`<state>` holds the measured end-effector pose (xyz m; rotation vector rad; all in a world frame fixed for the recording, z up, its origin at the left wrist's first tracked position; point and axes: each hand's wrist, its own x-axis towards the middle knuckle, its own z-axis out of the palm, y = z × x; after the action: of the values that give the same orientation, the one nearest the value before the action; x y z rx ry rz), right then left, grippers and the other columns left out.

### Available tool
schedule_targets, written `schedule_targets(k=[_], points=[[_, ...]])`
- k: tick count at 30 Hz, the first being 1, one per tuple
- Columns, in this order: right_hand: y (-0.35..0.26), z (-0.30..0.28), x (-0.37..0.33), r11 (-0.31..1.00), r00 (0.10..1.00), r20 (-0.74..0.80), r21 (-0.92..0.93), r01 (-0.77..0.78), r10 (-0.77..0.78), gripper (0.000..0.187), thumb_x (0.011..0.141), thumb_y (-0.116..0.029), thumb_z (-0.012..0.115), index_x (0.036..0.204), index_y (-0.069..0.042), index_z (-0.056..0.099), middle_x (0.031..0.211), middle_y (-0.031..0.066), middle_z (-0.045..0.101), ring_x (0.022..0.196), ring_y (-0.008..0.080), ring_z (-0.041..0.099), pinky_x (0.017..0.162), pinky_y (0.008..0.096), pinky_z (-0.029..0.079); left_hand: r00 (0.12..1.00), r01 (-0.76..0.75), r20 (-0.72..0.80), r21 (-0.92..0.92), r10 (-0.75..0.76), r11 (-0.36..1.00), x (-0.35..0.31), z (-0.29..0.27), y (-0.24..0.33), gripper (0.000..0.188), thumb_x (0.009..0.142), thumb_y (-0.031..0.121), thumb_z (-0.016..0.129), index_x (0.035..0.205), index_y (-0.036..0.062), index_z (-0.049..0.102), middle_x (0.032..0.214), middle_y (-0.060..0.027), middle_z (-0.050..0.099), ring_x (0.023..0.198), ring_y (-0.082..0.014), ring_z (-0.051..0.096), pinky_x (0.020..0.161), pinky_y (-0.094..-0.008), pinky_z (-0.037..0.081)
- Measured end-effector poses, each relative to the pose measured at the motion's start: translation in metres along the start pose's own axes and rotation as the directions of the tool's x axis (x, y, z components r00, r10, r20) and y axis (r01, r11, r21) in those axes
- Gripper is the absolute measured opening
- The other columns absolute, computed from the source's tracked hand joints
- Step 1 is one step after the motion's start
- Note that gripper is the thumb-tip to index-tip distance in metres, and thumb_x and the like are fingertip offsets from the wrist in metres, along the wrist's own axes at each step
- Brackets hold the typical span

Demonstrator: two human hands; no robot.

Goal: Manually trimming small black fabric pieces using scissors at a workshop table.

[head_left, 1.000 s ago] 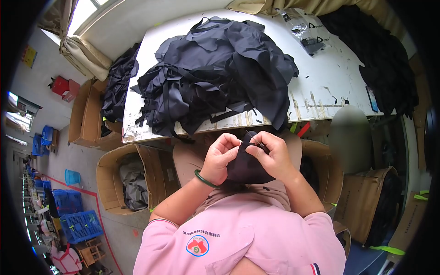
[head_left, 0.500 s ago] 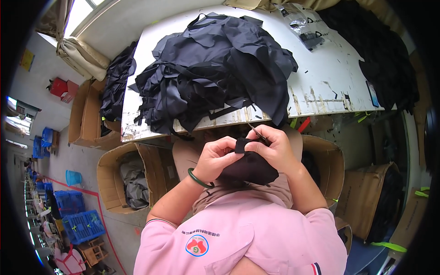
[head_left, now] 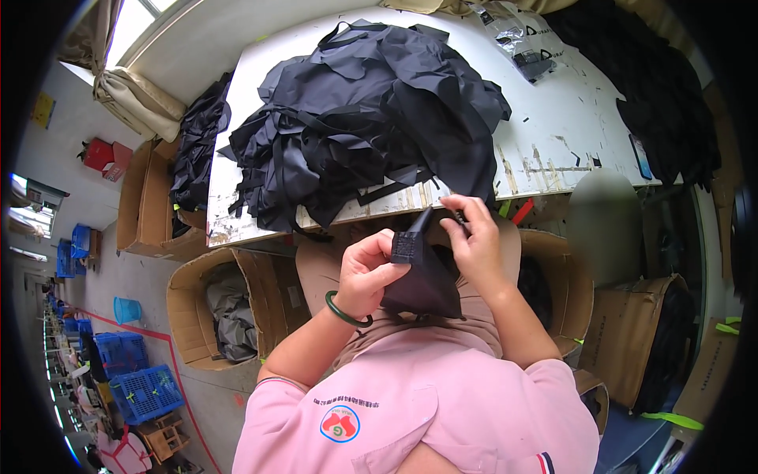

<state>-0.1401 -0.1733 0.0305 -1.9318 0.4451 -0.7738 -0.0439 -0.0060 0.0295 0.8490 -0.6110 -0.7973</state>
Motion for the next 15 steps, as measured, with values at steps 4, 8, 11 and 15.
schedule_targets(k=[4,8,11,15], points=[[-0.033,-0.021,0.001,0.956,0.982,0.083,0.229,-0.186,0.171,0.028,0.080,-0.006,0.074,0.103,-0.004,0.058,0.085,0.0001,0.052,0.073,0.0053,0.046,0.064,0.0184,0.042,0.997,-0.050,-0.048,0.190,0.060,0.981,-0.001,0.001,-0.001,0.011,0.076,-0.007,0.064,0.082,0.0002,0.060,0.091,-0.0047,0.059,0.082,-0.0124,0.055,0.075,-0.0242,0.044],[-0.041,-0.001,0.000,0.976,0.958,0.266,0.158,-0.149,0.103,0.034,0.078,-0.019,0.078,0.098,-0.002,0.057,0.084,0.0049,0.054,0.066,0.0110,0.047,0.059,0.0245,0.043,0.974,-0.220,0.096,0.612,0.204,0.759,-0.003,0.006,-0.012,0.013,0.070,-0.007,0.065,0.081,-0.0013,0.062,0.086,-0.0082,0.062,0.075,-0.0148,0.059,0.068,-0.0250,0.046],[-0.032,-0.003,-0.001,0.998,0.982,0.181,0.036,-0.058,0.050,0.033,0.084,-0.025,0.072,0.098,0.001,0.057,0.087,0.0101,0.055,0.066,0.0190,0.052,0.061,0.0293,0.045,0.966,-0.201,-0.016,0.576,0.257,0.792,-0.005,0.002,-0.017,0.014,0.072,-0.009,0.067,0.083,-0.0012,0.065,0.086,-0.0075,0.063,0.076,-0.0148,0.060,0.069,-0.0245,0.047],[-0.022,-0.010,-0.017,0.985,0.943,0.330,0.148,-0.093,0.039,0.034,0.093,-0.032,0.060,0.095,0.001,0.058,0.088,0.0118,0.053,0.075,0.0248,0.053,0.070,0.0314,0.044,0.926,-0.264,-0.140,0.426,0.351,0.865,-0.004,-0.005,-0.015,0.013,0.078,-0.013,0.066,0.087,-0.0026,0.065,0.092,-0.0071,0.060,0.080,-0.0116,0.058,0.070,-0.0218,0.046]])
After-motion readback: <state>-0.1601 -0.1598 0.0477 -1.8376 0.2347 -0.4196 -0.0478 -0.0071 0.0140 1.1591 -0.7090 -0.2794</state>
